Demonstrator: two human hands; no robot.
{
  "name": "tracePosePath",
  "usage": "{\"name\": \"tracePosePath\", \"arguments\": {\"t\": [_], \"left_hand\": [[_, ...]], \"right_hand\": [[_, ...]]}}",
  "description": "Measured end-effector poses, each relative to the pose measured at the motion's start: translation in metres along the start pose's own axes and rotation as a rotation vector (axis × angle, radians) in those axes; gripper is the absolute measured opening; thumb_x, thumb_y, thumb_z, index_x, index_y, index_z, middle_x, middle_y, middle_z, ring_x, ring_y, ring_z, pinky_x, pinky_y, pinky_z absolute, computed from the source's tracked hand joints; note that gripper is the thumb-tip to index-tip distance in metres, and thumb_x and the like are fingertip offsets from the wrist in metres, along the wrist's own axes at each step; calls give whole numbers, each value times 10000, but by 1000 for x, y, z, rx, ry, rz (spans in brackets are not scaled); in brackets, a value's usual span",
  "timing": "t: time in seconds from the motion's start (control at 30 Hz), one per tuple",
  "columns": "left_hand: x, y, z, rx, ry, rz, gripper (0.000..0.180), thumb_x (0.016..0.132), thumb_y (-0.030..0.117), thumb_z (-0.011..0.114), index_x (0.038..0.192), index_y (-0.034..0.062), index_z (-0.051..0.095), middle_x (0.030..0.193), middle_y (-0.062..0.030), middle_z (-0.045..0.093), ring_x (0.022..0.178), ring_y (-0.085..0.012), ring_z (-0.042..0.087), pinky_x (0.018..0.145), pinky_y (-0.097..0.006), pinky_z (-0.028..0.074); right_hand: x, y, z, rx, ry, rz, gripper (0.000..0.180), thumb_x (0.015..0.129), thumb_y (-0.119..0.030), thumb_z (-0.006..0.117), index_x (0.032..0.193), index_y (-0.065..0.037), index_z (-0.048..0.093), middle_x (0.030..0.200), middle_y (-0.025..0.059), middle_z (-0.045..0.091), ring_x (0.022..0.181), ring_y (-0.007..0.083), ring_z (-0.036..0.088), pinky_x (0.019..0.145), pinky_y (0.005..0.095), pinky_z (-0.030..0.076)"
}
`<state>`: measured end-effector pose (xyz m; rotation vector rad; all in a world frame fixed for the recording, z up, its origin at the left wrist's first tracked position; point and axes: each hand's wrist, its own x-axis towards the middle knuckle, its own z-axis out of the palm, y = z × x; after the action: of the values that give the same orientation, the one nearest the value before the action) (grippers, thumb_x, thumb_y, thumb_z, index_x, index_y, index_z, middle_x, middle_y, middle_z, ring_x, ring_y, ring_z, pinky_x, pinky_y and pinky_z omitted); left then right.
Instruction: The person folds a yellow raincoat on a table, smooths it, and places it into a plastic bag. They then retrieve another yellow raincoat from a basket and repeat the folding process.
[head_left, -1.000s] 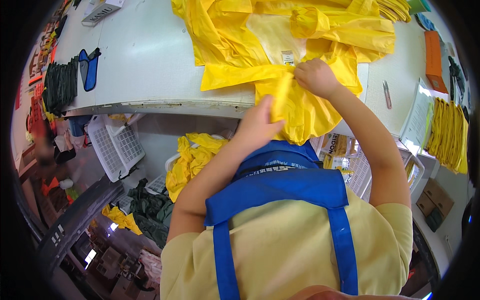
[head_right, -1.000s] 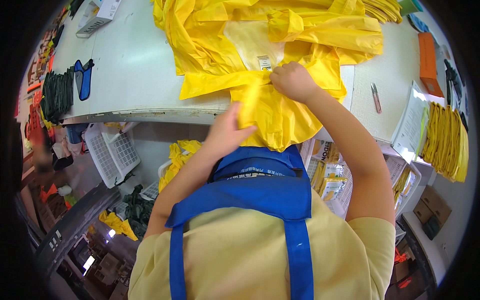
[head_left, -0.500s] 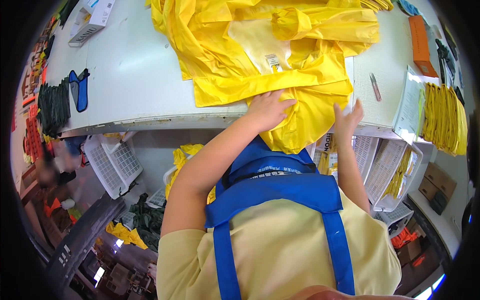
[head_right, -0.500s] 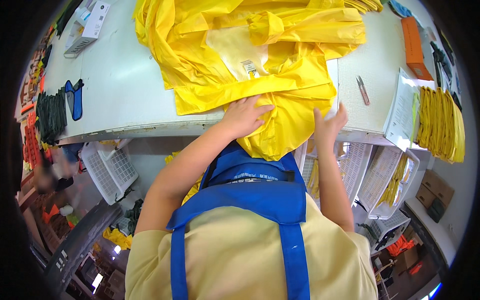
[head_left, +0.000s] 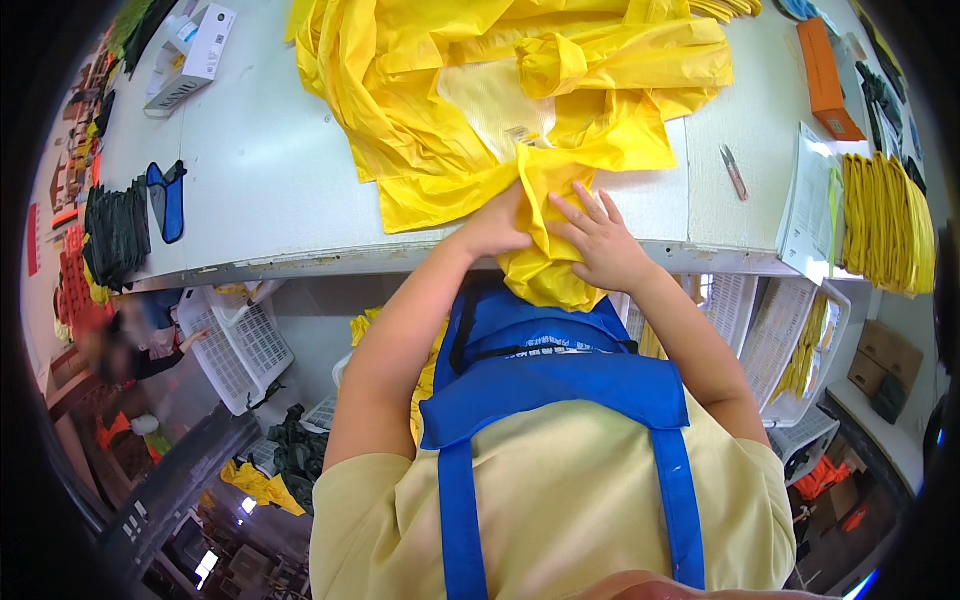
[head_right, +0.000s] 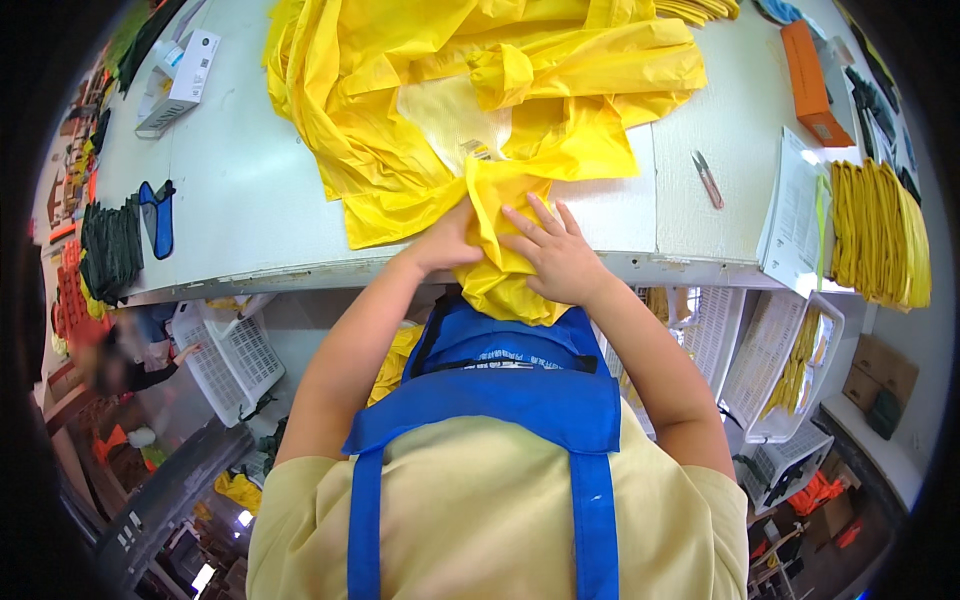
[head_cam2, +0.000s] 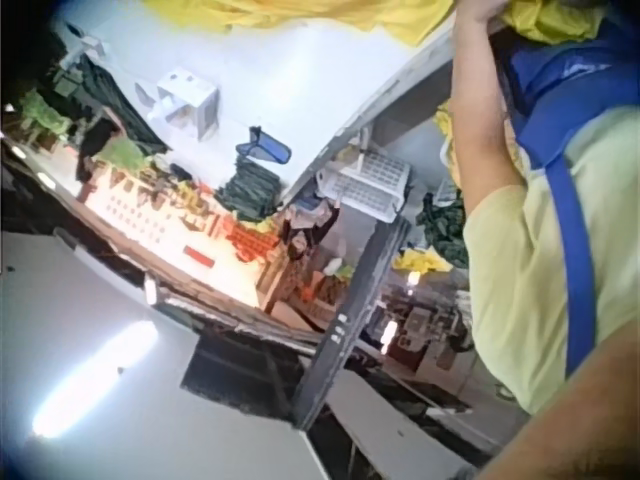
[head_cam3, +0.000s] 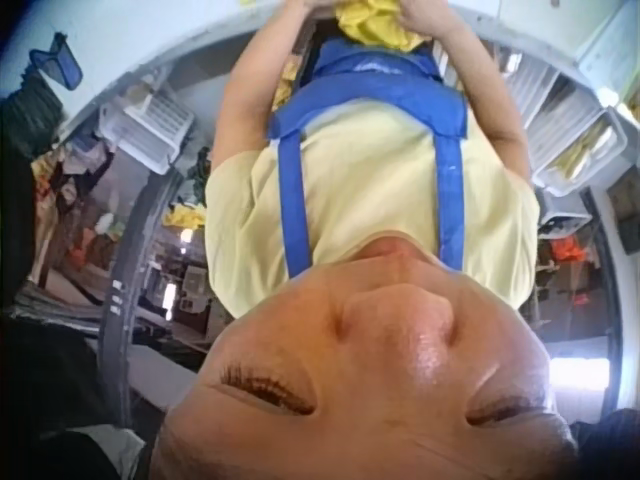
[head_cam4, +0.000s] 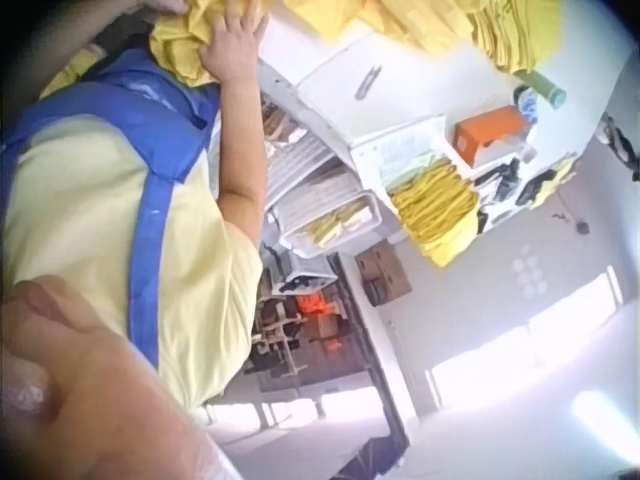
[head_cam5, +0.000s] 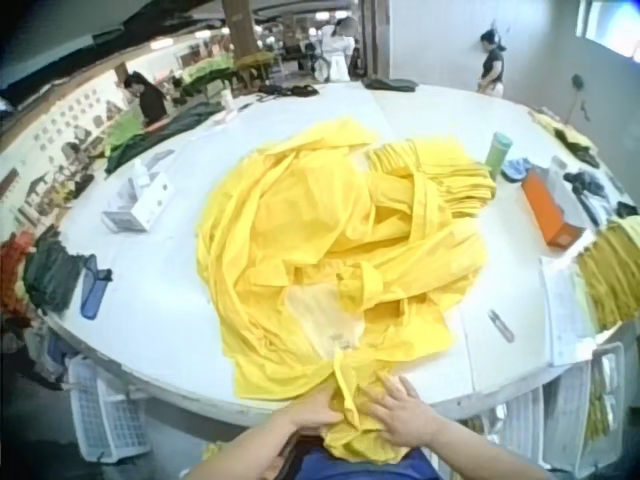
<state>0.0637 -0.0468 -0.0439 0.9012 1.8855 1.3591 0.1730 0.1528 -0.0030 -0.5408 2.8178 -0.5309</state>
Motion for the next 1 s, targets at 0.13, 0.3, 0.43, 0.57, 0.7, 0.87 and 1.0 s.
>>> {"name": "tracePosePath", "arguments": {"t": [0.13, 0.3, 0.43, 0.57, 0.7, 0.87, 1.0], "left_hand": [[-4, 5, -10, -484, 386, -200, 976, 699, 134, 726, 1470, 103, 129, 1357, -189, 428, 1219, -258, 448, 1000, -339, 378], [5, 22, 3, 926, 242, -106, 638, 790, 232, 668, 1362, 136, 401, 1229, -117, 538, 949, -240, 576, 839, -377, 477], [-9, -4, 37, 829, 86, 258, 631, 807, 389, 639, 1376, 240, 408, 1383, -89, 442, 1198, -302, 476, 1025, -469, 348], [-27, 7, 49, 943, -47, 17, 770, 794, 600, 558, 1449, 290, 296, 1548, -72, 154, 1403, -415, 92, 1127, -531, 96], [-31, 4, 51, 982, -23, 27, 838, 759, 668, 543, 1457, 294, 270, 1540, -98, 173, 1401, -401, 115, 1124, -529, 106], [-25, -11, 52, 993, 33, 138, 675, 871, 593, 430, 1455, 292, 275, 1535, -73, 202, 1381, -349, 208, 1110, -513, 147], [-23, -15, 43, 731, -31, 115, 506, 951, 364, 422, 1429, 217, 350, 1485, -112, 310, 1343, -324, 313, 1090, -458, 247]], "right_hand": [[-9, 13, 3, -40, -119, -154, 396, 702, -139, 595, 1094, -197, 596, 1471, -14, 351, 1412, 309, 178, 1129, 551, 90], [-8, 22, -1, 47, -165, -266, 325, 719, -135, 580, 1042, -162, 594, 1435, -15, 407, 1410, 288, 194, 1130, 555, 90], [-21, 26, 1, 281, -149, -220, 392, 748, -129, 585, 1138, -157, 575, 1418, 18, 425, 1404, 288, 206, 1132, 546, 101], [-66, 45, 10, 81, 119, -47, 496, 800, -147, 578, 1284, -228, 505, 1429, 28, 405, 1398, 275, 227, 1135, 523, 129], [-89, 27, 41, -383, 92, -246, 554, 821, -230, 574, 1337, -372, 433, 1452, -9, 368, 1379, 233, 274, 1115, 490, 205], [-56, 2, 41, -165, 149, -220, 368, 786, -204, 598, 1145, -284, 590, 1285, 41, 527, 1232, 253, 445, 1022, 455, 330], [-26, -2, 45, 169, 84, 309, 213, 814, -266, 589, 967, -123, 623, 892, 164, 660, 857, 354, 619, 750, 452, 476]]}}
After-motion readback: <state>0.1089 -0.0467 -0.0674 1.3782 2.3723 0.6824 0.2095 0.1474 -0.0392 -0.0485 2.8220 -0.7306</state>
